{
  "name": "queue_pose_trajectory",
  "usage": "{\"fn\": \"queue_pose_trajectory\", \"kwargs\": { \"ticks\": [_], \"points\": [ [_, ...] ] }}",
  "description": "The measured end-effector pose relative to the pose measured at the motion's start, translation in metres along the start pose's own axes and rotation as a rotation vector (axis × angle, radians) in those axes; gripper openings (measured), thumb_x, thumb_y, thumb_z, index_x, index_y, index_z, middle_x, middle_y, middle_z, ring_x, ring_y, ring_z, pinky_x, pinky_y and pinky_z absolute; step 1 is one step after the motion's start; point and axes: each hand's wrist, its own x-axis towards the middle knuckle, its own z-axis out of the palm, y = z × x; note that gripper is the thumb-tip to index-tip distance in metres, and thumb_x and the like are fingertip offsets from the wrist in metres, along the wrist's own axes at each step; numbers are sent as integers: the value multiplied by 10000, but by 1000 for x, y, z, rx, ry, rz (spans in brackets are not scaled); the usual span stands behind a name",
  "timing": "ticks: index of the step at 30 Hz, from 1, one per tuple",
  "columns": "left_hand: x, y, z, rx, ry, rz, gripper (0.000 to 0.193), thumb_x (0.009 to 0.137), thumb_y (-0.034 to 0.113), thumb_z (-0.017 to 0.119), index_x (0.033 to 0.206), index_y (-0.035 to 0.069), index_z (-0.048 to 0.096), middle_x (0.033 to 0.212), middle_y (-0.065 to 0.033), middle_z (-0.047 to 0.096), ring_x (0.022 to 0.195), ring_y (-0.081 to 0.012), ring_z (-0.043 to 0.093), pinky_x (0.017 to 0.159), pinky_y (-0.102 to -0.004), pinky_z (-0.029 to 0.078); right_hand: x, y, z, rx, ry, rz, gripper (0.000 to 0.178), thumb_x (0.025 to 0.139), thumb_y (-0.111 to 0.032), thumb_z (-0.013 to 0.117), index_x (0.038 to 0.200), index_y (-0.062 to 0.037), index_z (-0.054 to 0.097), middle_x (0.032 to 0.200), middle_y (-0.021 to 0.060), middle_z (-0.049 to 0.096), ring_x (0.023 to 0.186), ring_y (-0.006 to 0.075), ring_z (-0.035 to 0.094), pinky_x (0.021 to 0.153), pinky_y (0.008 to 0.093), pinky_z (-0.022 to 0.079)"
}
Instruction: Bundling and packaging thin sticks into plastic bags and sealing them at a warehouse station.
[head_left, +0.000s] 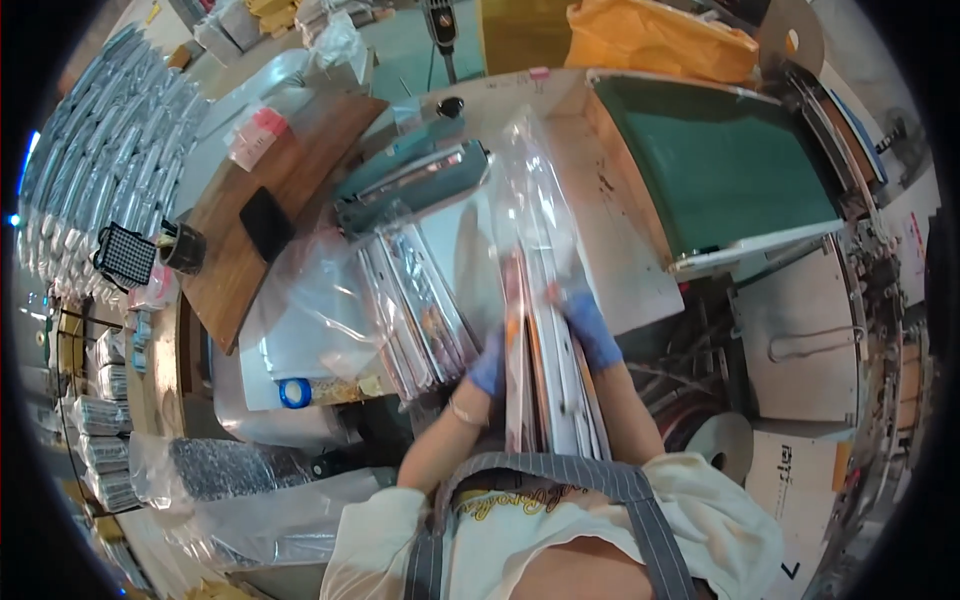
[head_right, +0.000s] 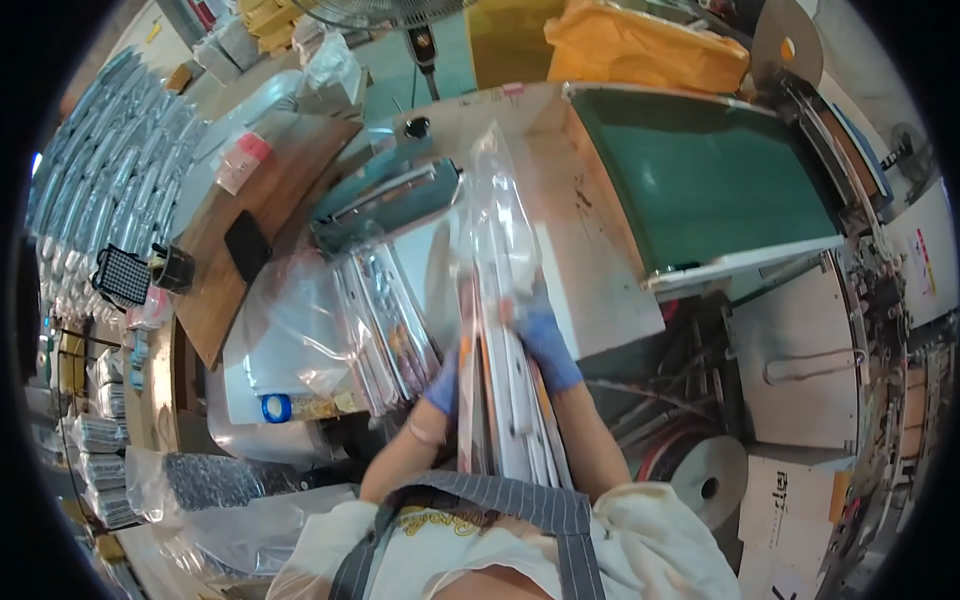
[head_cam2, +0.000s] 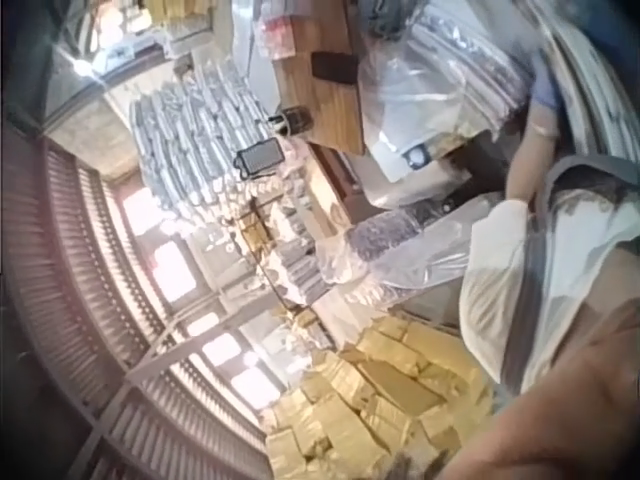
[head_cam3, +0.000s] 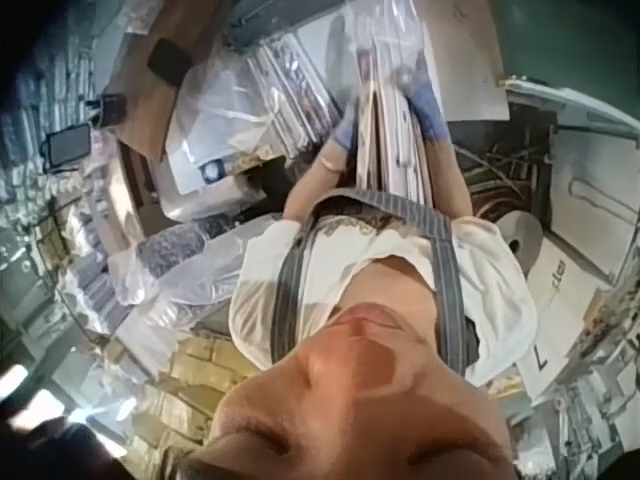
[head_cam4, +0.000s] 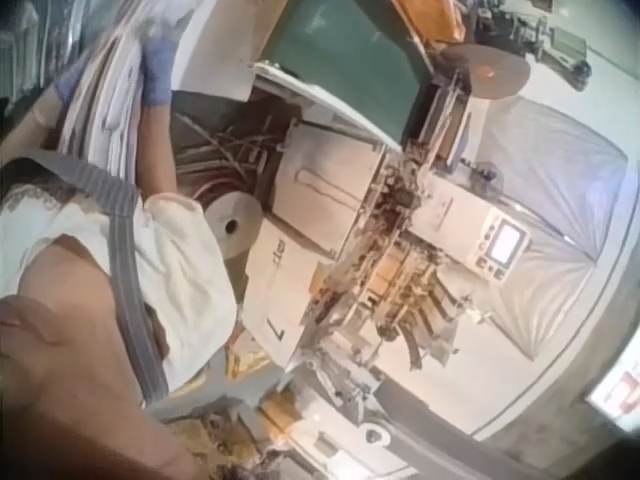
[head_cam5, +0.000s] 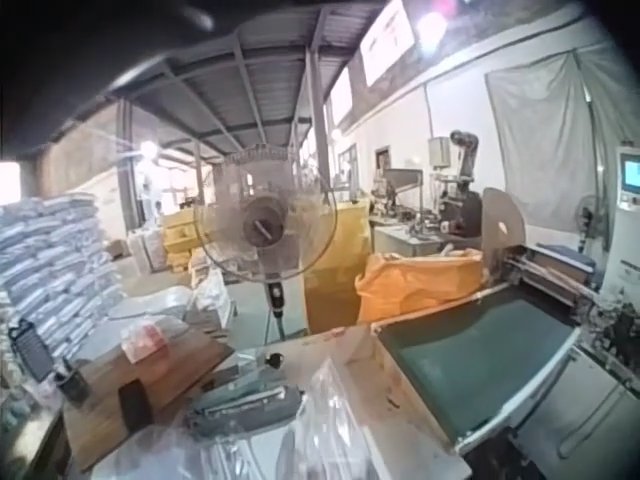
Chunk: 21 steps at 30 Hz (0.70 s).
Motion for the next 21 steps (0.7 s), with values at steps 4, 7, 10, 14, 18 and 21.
{"fn": "queue_pose_trajectory", "kwargs": {
  "ticks": [4, 7, 10, 14, 18, 21],
  "points": [
    [1, 89, 159, -245, 74, -623, 402, 894, 340, 391, 1055, 7, 549, 924, -158, 621, 787, -264, 619, 725, -377, 521, 4, -15, -35, 251, 173, 366, 502, 888, -338, 478, 1257, -5, 404, 1179, 141, 493, 1085, 152, 451, 951, 288, 333],
    [-41, 84, 166, -93, 245, -559, 352, 896, 307, 405, 1047, 24, 552, 882, -124, 617, 716, -223, 613, 669, -342, 527, -69, 50, -23, -14, 107, 190, 568, 912, -358, 395, 1311, 32, 286, 1318, 188, 368, 1225, 251, 350, 1006, 341, 271],
    [-135, 53, 152, -29, 375, -494, 331, 896, 295, 410, 1047, 34, 549, 856, -108, 613, 687, -214, 607, 645, -337, 526, -158, 91, -12, 209, -68, 384, 676, 923, -375, 340, 1380, 19, 36, 1456, 133, 44, 1341, 219, 13, 1078, 300, 55],
    [-137, 31, 149, 26, 565, -453, 304, 897, 279, 415, 1047, 48, 544, 822, -87, 608, 648, -202, 598, 613, -331, 526, -123, 112, -8, 492, 204, 453, 647, 903, -450, 381, 1356, -9, 242, 1347, 135, 339, 1236, 238, 334, 1029, 324, 257],
    [7, 69, 121, 348, 616, -268, 246, 851, 317, 480, 798, 97, 576, 636, -37, 560, 565, -173, 570, 435, -288, 450, 7, 24, 7, 813, 334, 319, 617, 850, -586, 382, 1138, -52, 496, 931, 74, 587, 811, 191, 588, 735, 315, 497],
    [26, 46, 23, 705, 533, -82, 225, 846, 246, 464, 768, 60, 564, 640, -24, 523, 519, -135, 500, 431, -285, 409, 38, 50, 22, 837, 290, 288, 699, 812, -643, 388, 1163, -45, 469, 968, 86, 573, 823, 203, 587, 729, 329, 500]
  ]
}}
